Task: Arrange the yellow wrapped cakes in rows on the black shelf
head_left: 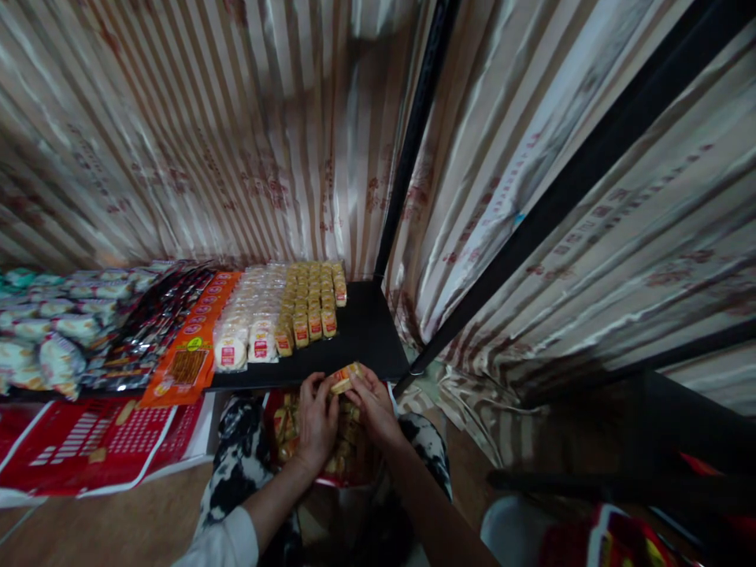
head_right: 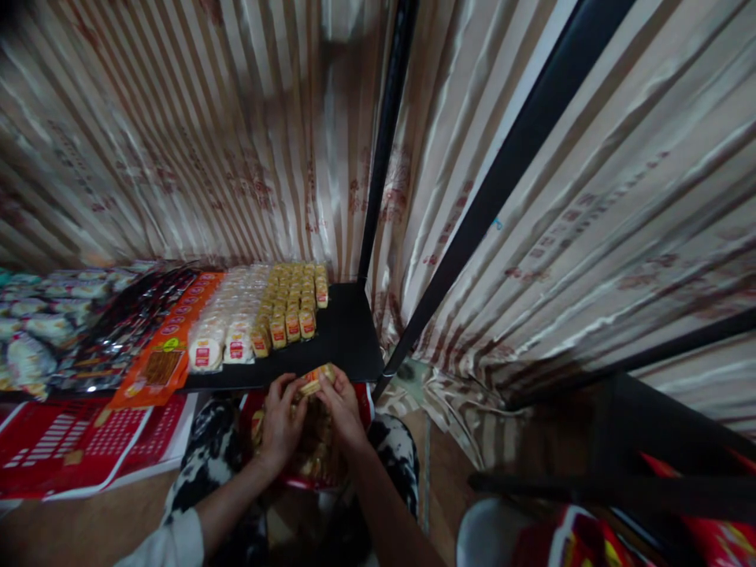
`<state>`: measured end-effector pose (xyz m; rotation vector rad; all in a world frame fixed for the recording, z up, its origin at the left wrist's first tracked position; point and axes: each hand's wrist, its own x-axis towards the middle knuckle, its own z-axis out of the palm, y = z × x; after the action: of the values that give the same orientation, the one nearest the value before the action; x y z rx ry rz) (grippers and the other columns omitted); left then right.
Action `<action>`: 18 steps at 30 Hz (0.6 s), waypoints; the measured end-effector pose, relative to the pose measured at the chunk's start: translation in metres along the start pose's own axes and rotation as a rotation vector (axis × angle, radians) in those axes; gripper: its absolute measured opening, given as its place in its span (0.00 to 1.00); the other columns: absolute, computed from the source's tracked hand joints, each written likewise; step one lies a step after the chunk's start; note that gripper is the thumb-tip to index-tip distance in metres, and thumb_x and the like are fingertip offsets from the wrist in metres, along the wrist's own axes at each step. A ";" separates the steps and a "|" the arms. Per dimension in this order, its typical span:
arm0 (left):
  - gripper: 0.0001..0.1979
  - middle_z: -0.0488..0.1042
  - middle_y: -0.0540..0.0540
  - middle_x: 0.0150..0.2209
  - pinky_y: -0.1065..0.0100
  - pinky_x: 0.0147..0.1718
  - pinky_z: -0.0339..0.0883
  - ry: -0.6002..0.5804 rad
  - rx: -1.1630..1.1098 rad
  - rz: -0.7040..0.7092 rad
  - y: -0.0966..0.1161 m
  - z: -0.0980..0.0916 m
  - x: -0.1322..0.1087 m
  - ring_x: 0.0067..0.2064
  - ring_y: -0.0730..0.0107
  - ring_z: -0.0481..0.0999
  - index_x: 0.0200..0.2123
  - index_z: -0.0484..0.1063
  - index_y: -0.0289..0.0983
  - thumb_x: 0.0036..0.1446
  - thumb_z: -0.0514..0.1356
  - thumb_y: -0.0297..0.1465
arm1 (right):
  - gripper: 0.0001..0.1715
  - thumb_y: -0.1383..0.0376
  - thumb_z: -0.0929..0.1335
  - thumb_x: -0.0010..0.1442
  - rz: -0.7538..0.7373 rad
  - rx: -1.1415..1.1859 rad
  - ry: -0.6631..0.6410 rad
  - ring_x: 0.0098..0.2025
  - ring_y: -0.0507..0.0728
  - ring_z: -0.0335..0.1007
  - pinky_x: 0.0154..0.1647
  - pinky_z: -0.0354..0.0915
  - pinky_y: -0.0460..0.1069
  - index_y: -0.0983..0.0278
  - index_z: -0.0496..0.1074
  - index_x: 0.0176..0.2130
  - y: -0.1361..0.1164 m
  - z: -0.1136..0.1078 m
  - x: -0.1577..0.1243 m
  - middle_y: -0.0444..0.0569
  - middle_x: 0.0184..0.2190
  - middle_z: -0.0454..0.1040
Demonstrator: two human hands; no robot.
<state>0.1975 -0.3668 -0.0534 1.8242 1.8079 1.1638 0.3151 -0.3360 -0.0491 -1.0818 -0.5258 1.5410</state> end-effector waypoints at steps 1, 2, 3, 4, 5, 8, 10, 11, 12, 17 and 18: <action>0.14 0.65 0.41 0.48 0.55 0.52 0.63 -0.005 0.003 0.008 -0.001 0.002 0.000 0.52 0.61 0.66 0.44 0.71 0.39 0.55 0.53 0.26 | 0.29 0.55 0.75 0.42 -0.006 0.011 0.005 0.42 0.57 0.73 0.46 0.67 0.52 0.61 0.70 0.43 -0.001 0.000 0.002 0.48 0.40 0.76; 0.15 0.64 0.41 0.50 0.54 0.53 0.63 -0.010 -0.003 0.013 -0.001 0.004 0.000 0.53 0.60 0.65 0.45 0.70 0.39 0.55 0.52 0.26 | 0.28 0.55 0.75 0.42 -0.010 0.022 0.013 0.42 0.57 0.74 0.46 0.67 0.52 0.61 0.70 0.42 -0.002 0.000 0.005 0.48 0.39 0.76; 0.16 0.63 0.41 0.51 0.54 0.53 0.62 -0.014 -0.015 0.013 -0.002 0.006 0.000 0.54 0.60 0.65 0.47 0.70 0.39 0.55 0.51 0.26 | 0.28 0.56 0.75 0.42 -0.011 0.034 0.022 0.42 0.57 0.74 0.46 0.68 0.52 0.62 0.71 0.43 -0.004 0.000 0.006 0.48 0.39 0.77; 0.17 0.63 0.40 0.51 0.53 0.54 0.62 -0.016 -0.032 0.007 -0.002 0.007 0.001 0.55 0.60 0.65 0.48 0.69 0.39 0.55 0.51 0.25 | 0.29 0.56 0.75 0.42 -0.007 0.046 0.030 0.41 0.57 0.74 0.45 0.68 0.52 0.62 0.71 0.43 -0.006 0.000 0.008 0.48 0.39 0.77; 0.19 0.62 0.40 0.52 0.53 0.54 0.62 -0.022 -0.053 -0.003 -0.002 0.009 0.001 0.56 0.61 0.64 0.50 0.67 0.39 0.56 0.50 0.25 | 0.29 0.57 0.75 0.42 -0.002 0.054 0.035 0.41 0.57 0.74 0.45 0.68 0.52 0.61 0.71 0.44 -0.009 0.000 0.009 0.48 0.39 0.77; 0.19 0.62 0.39 0.54 0.55 0.54 0.62 -0.057 -0.132 -0.051 -0.004 0.014 0.005 0.55 0.62 0.65 0.52 0.66 0.38 0.58 0.48 0.27 | 0.33 0.58 0.74 0.43 0.012 0.043 0.042 0.40 0.58 0.75 0.42 0.69 0.52 0.61 0.69 0.49 -0.016 -0.001 0.014 0.48 0.38 0.77; 0.17 0.64 0.39 0.51 0.56 0.53 0.64 -0.073 -0.192 -0.082 -0.006 0.019 0.010 0.53 0.63 0.67 0.49 0.67 0.37 0.59 0.48 0.30 | 0.33 0.60 0.73 0.43 -0.001 0.034 0.045 0.40 0.59 0.74 0.40 0.69 0.51 0.61 0.68 0.50 -0.019 -0.002 0.019 0.49 0.38 0.77; 0.16 0.66 0.39 0.49 0.56 0.52 0.65 -0.069 -0.223 -0.097 -0.007 0.022 0.013 0.52 0.63 0.68 0.47 0.68 0.36 0.59 0.48 0.30 | 0.33 0.60 0.73 0.43 -0.019 0.032 0.050 0.40 0.58 0.74 0.39 0.69 0.51 0.61 0.68 0.50 -0.020 -0.002 0.022 0.49 0.39 0.77; 0.15 0.67 0.40 0.47 0.57 0.51 0.66 -0.059 -0.253 -0.113 -0.007 0.026 0.016 0.50 0.64 0.70 0.46 0.69 0.36 0.58 0.49 0.31 | 0.32 0.60 0.73 0.43 -0.039 0.031 0.053 0.41 0.58 0.74 0.39 0.69 0.50 0.61 0.68 0.49 -0.020 -0.002 0.026 0.49 0.39 0.77; 0.13 0.68 0.39 0.44 0.61 0.42 0.71 0.035 -0.382 -0.216 -0.001 0.052 0.036 0.40 0.67 0.73 0.43 0.68 0.35 0.55 0.51 0.29 | 0.21 0.57 0.73 0.46 -0.153 -0.085 0.048 0.38 0.56 0.73 0.40 0.68 0.49 0.63 0.70 0.39 -0.014 -0.002 0.047 0.48 0.36 0.77; 0.13 0.68 0.39 0.44 0.60 0.42 0.71 0.056 -0.400 -0.221 0.001 0.057 0.041 0.40 0.67 0.74 0.42 0.68 0.34 0.55 0.50 0.29 | 0.20 0.57 0.73 0.46 -0.175 -0.124 0.044 0.37 0.56 0.73 0.40 0.68 0.49 0.63 0.71 0.38 -0.013 -0.002 0.052 0.48 0.35 0.77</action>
<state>0.2342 -0.3110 -0.0751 1.3457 1.6111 1.3793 0.3262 -0.2839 -0.0579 -1.1304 -0.6755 1.3430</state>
